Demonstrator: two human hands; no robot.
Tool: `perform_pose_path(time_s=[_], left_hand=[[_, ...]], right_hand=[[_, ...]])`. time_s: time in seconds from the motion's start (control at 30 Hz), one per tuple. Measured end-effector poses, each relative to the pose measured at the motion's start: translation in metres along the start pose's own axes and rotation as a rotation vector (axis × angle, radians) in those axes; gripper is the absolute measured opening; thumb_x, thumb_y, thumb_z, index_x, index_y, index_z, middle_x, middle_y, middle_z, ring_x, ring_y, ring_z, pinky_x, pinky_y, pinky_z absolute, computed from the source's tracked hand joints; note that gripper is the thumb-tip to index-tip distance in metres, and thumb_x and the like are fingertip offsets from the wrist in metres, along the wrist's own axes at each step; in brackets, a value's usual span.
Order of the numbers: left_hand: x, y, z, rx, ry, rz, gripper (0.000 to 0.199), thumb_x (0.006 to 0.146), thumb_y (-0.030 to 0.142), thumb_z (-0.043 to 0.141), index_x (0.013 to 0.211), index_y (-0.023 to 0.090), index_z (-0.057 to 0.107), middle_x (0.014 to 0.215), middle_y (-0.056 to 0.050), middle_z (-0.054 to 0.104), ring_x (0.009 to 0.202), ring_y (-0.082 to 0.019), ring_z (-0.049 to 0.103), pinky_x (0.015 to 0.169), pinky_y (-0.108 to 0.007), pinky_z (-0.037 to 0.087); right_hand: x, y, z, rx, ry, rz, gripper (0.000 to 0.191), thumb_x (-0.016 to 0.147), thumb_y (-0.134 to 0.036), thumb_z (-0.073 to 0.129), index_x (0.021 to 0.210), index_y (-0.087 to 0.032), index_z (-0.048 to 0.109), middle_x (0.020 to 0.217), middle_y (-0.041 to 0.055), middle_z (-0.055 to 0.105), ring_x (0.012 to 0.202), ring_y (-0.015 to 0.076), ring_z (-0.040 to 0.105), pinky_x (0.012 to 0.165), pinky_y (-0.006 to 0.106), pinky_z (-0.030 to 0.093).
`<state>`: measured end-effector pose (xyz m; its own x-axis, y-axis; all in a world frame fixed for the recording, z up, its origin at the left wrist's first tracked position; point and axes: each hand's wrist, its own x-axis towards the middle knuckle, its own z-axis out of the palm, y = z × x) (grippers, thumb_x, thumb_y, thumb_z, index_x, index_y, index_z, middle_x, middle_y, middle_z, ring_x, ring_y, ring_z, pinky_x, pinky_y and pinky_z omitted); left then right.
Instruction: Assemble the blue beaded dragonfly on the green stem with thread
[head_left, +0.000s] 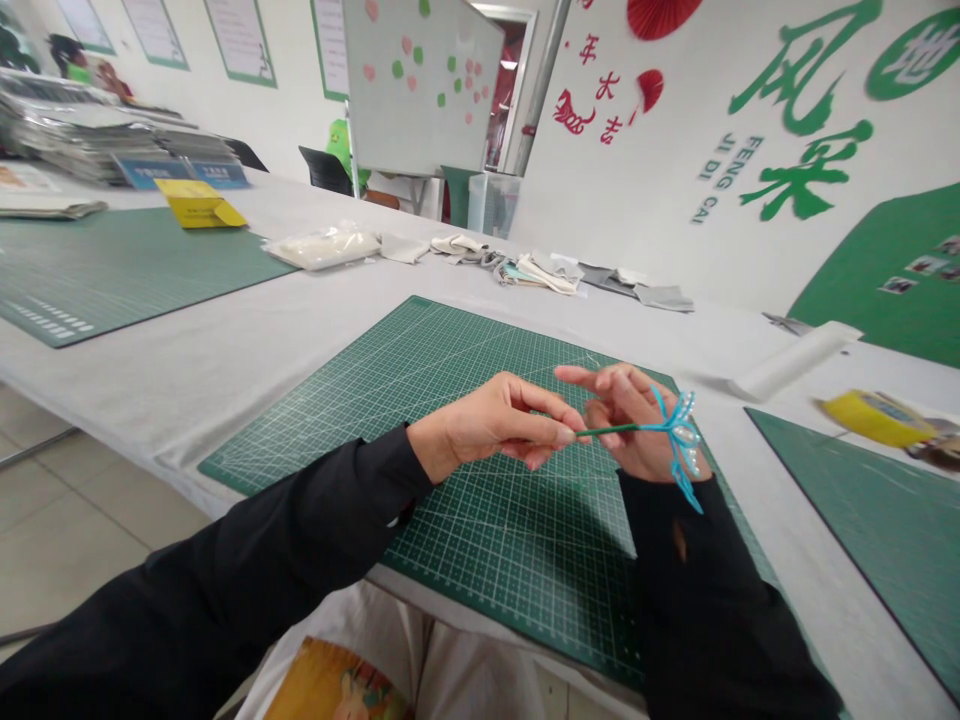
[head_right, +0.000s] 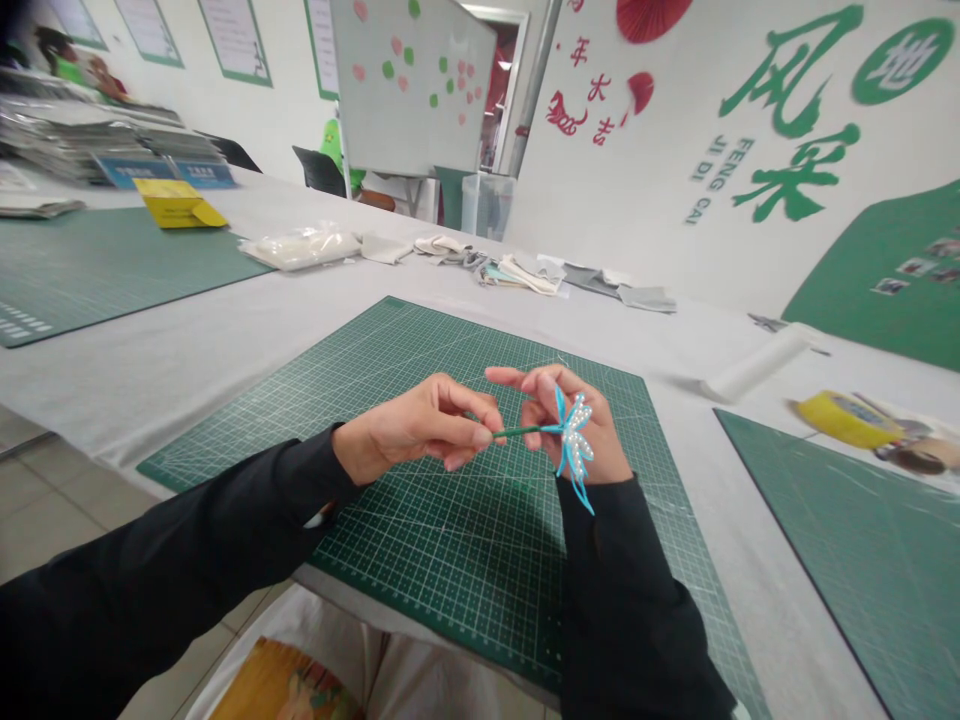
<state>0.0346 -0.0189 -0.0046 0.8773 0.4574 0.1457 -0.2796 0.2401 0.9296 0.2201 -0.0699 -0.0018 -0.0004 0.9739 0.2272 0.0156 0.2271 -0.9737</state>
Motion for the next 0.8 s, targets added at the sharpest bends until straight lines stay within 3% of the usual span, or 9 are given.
perform_pose_path(time_s=[0.1, 0.3, 0.5, 0.8], left_hand=[[0.0, -0.002, 0.0, -0.002, -0.026, -0.025, 0.014, 0.067, 0.018, 0.072, 0.079, 0.01, 0.07, 0.045, 0.002, 0.055, 0.037, -0.005, 0.046, 0.035, -0.016, 0.024], [0.0, -0.002, -0.001, -0.059, -0.025, -0.053, 0.014, 0.065, 0.015, 0.073, 0.077, 0.011, 0.07, 0.058, 0.0, 0.06, 0.04, -0.004, 0.049, 0.036, -0.017, 0.024], [0.0, 0.0, -0.001, -0.046, -0.021, -0.087, 0.013, 0.065, 0.015, 0.072, 0.077, 0.011, 0.07, 0.052, 0.002, 0.056, 0.04, -0.005, 0.048, 0.036, -0.017, 0.023], [0.0, -0.006, 0.0, -0.092, -0.084, -0.134, 0.013, 0.065, 0.014, 0.072, 0.078, 0.011, 0.071, 0.055, -0.001, 0.061, 0.04, -0.006, 0.051, 0.035, -0.016, 0.024]], right_hand=[[0.0, 0.005, -0.004, -0.107, -0.028, -0.053, 0.022, 0.079, -0.042, 0.062, 0.078, -0.021, 0.064, 0.087, 0.0056, 0.071, 0.054, 0.0125, 0.057, 0.048, 0.028, 0.044], [-0.006, -0.005, -0.016, -0.213, -0.072, -0.243, 0.013, 0.082, -0.028, 0.063, 0.08, -0.025, 0.075, 0.083, 0.0048, 0.066, 0.077, 0.0159, 0.059, 0.062, 0.029, 0.045], [-0.008, -0.011, -0.017, -0.301, -0.183, -0.257, 0.015, 0.071, -0.021, 0.073, 0.084, -0.028, 0.075, 0.08, 0.0026, 0.057, 0.069, 0.0134, 0.054, 0.055, 0.027, 0.041], [-0.008, -0.012, -0.005, -0.299, -0.143, -0.275, 0.009, 0.071, -0.022, 0.073, 0.076, -0.029, 0.076, 0.074, 0.0015, 0.053, 0.064, 0.0117, 0.051, 0.049, 0.026, 0.036]])
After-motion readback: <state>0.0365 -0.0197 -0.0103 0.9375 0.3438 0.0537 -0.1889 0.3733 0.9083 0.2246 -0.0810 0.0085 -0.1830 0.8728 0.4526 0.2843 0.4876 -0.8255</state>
